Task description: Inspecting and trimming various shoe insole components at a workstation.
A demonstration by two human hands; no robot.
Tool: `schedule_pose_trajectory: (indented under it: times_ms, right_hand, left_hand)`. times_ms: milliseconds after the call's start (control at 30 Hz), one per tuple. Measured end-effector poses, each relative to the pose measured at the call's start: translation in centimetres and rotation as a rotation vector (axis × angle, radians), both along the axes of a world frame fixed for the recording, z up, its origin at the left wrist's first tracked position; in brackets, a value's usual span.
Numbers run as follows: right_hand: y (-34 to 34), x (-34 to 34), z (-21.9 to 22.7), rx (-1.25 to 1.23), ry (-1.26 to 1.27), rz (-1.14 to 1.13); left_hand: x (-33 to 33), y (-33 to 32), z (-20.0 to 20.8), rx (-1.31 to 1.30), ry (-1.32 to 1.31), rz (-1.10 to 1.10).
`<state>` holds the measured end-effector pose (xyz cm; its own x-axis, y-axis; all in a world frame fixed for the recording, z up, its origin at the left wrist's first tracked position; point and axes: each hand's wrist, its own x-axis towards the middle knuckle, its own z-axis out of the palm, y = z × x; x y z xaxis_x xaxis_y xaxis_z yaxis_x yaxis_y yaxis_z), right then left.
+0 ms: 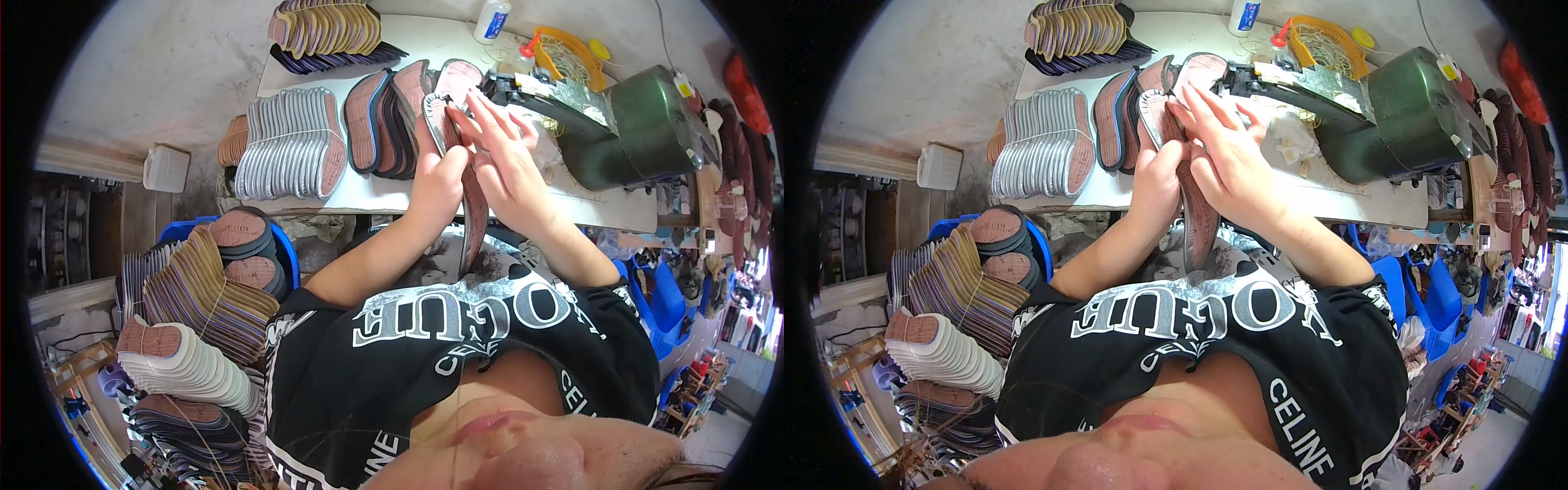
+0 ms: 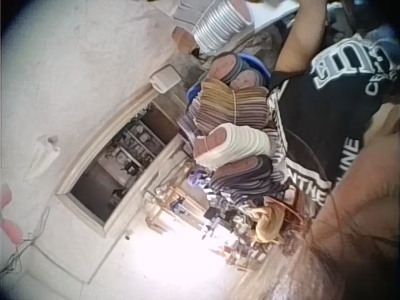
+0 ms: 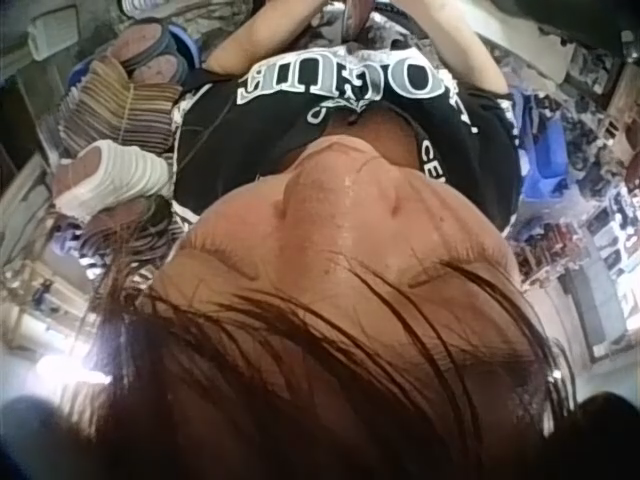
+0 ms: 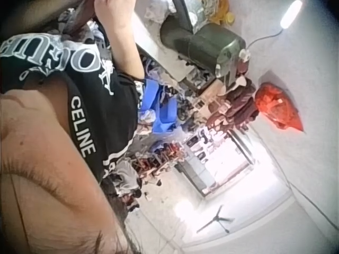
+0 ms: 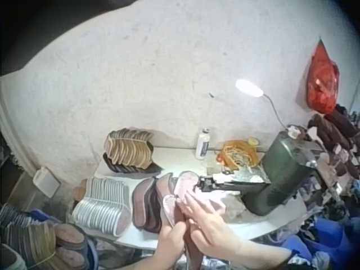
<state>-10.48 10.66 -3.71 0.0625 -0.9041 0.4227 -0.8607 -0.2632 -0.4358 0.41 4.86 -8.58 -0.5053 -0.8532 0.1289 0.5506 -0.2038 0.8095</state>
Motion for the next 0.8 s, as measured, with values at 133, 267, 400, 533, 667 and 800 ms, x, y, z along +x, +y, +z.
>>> schedule_pose_trajectory:
  times_ms: [133,267,400,533,667,800]
  right_hand:
    - [0.4,-0.4,0.2,0.010,0.021,-0.051]
    - [0.3,-1.9,0.2,0.006,-0.146,-0.042]
    - [0.3,-2.5,0.0,-0.043,-0.156,-0.044]
    - [1.2,-3.6,-0.2,-0.089,-0.285,-0.085]
    - [2.1,-3.8,0.5,-0.112,-0.221,-0.113]
    - [1.4,-3.3,0.0,-0.105,-0.133,-0.134]
  left_hand:
    - [-0.7,0.4,0.9,-0.003,-0.009,-0.035]
    - [-1.6,-0.1,0.1,0.025,-0.023,-0.177]
    - [-2.2,-0.4,-0.4,-0.022,-0.082,-0.203]
    - [-2.1,0.4,1.3,0.137,-0.026,-0.295]
    - [-2.7,-0.1,-0.1,0.103,0.011,-0.340]
    - [-3.4,0.7,0.4,-0.030,0.001,-0.205]
